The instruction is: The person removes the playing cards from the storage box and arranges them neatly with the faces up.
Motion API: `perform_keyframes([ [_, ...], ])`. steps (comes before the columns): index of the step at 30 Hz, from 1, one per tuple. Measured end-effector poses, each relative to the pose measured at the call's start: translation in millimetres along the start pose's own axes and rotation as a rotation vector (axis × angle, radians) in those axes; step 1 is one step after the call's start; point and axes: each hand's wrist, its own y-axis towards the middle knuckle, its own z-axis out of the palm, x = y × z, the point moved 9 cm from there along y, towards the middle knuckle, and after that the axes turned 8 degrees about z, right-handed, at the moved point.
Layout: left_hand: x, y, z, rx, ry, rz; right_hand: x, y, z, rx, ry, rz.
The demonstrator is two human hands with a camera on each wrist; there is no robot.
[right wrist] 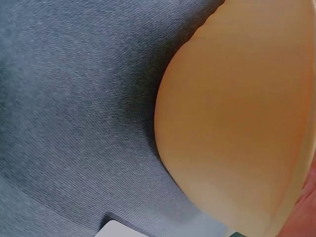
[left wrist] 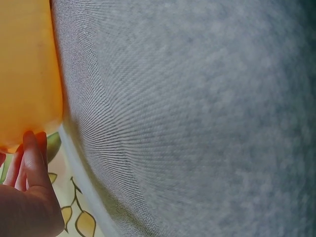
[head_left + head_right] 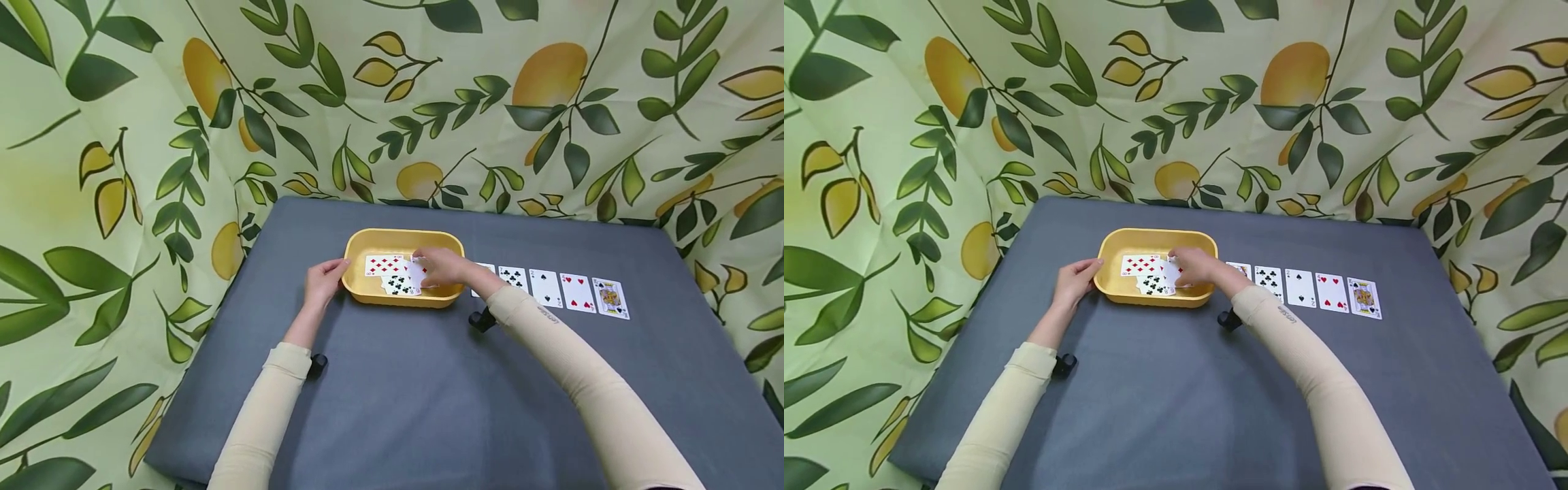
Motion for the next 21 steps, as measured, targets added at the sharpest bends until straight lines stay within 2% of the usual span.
perform_keyframes([
  [6,-0.4,-1.3,0.0,0.007,0.013,0.005,-2,3,10,0.034,-0.059,0.026],
  [14,-0.9,-1.1,-1.0,-0.003,0.012,0.01,9,6,16,-0.023,-0.071,-0.042],
  [21,-0.7,-1.7,-1.2,-0.006,0.018,0.011,16,6,18,-0.035,-0.055,-0.074],
])
